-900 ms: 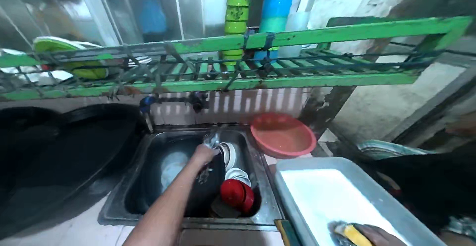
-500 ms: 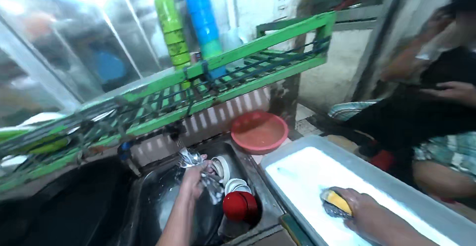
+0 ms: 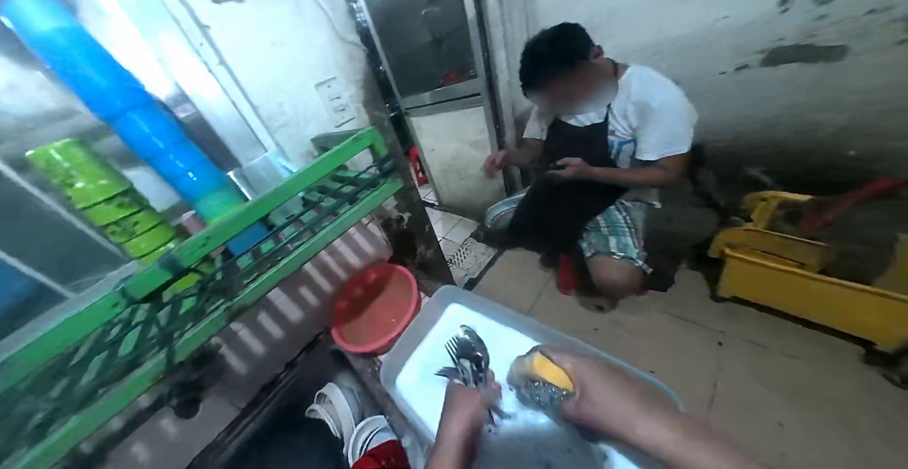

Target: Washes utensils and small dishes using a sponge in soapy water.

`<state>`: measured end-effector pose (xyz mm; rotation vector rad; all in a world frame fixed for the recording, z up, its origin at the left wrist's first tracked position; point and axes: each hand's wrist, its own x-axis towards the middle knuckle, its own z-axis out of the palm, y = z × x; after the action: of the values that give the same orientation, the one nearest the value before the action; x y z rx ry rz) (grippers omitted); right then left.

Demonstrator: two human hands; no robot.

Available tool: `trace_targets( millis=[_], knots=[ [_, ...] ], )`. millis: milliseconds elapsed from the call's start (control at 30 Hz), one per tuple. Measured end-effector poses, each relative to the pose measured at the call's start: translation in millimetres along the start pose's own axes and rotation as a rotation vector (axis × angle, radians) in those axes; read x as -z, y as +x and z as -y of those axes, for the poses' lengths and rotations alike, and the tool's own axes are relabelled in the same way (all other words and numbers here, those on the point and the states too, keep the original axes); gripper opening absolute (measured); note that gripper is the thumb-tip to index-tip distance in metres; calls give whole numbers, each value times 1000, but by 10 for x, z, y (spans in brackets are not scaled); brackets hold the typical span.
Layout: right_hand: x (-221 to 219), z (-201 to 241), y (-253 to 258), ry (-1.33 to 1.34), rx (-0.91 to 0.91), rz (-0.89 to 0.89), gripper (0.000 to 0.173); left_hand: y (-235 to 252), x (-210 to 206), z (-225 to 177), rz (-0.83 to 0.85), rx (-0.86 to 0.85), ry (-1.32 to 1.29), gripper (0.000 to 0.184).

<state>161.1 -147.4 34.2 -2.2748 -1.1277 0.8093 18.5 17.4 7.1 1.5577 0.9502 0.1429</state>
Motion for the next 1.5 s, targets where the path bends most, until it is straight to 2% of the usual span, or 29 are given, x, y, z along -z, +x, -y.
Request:
trace_targets(
  millis=[100, 167, 300, 367, 433, 500, 567, 600, 633, 700, 800, 900, 967, 1000, 1067, 1133, 1167, 1333, 1400, 1500],
  knots=[
    [-128, -218, 24, 6, 30, 40, 62, 100, -95, 86, 18, 113, 40, 35],
    [-206, -318, 47, -11, 71, 56, 60, 129, -95, 84, -20, 80, -81, 29],
    [-80, -171, -16, -38, 63, 155, 56, 42, -117, -64, -142, 2, -428, 25],
    [-27, -160, 46, 120, 41, 152, 62, -71, -147, -120, -119, 16, -577, 22],
    [36, -99, 81, 402, 53, 96, 70, -199, -200, -138, -75, 34, -638, 16],
    [91, 45, 88, 506, 142, 54, 71, -323, -307, -161, -95, 46, -567, 9],
    [93, 204, 156, 423, 265, 22, 69, -455, -403, -173, -113, 20, -362, 5],
    [90, 256, 235, 375, 279, 12, 66, -511, -434, -170, -91, 5, -259, 12],
    [104, 282, 338, 359, 247, 12, 64, -532, -451, -145, -58, 1, -213, 15],
    [150, 273, 545, 421, 127, -25, 64, -539, -468, -74, -16, 9, -197, 8],
    [184, 272, 607, 566, 55, -84, 69, -548, -450, -66, -51, 53, -298, 7],
    [94, 332, 364, 576, 253, -29, 69, -499, -373, -96, -158, 55, -364, 8],
    [15, 398, 326, 528, 425, 18, 69, -501, -366, -68, -143, -7, -258, 20],
    [30, 445, 356, 511, 421, 57, 71, -502, -403, -42, -139, -15, -217, 21],
    [146, 520, 447, 583, 249, 95, 70, -519, -481, -47, -126, 62, -232, 26],
    [246, 501, 547, 667, 149, 98, 69, -526, -501, -60, -115, 113, -340, 12],
    [278, 476, 566, 692, 153, 103, 70, -520, -475, -43, -83, 113, -400, 3],
    [275, 301, 548, 832, 202, 123, 77, -504, -299, 83, 170, 46, -743, 14],
    [267, 224, 554, 916, 183, 100, 79, -507, -251, 46, 161, 28, -817, 14],
    [260, 194, 524, 952, 156, 107, 82, -526, -222, -15, 57, -16, -778, 10]
  ],
)
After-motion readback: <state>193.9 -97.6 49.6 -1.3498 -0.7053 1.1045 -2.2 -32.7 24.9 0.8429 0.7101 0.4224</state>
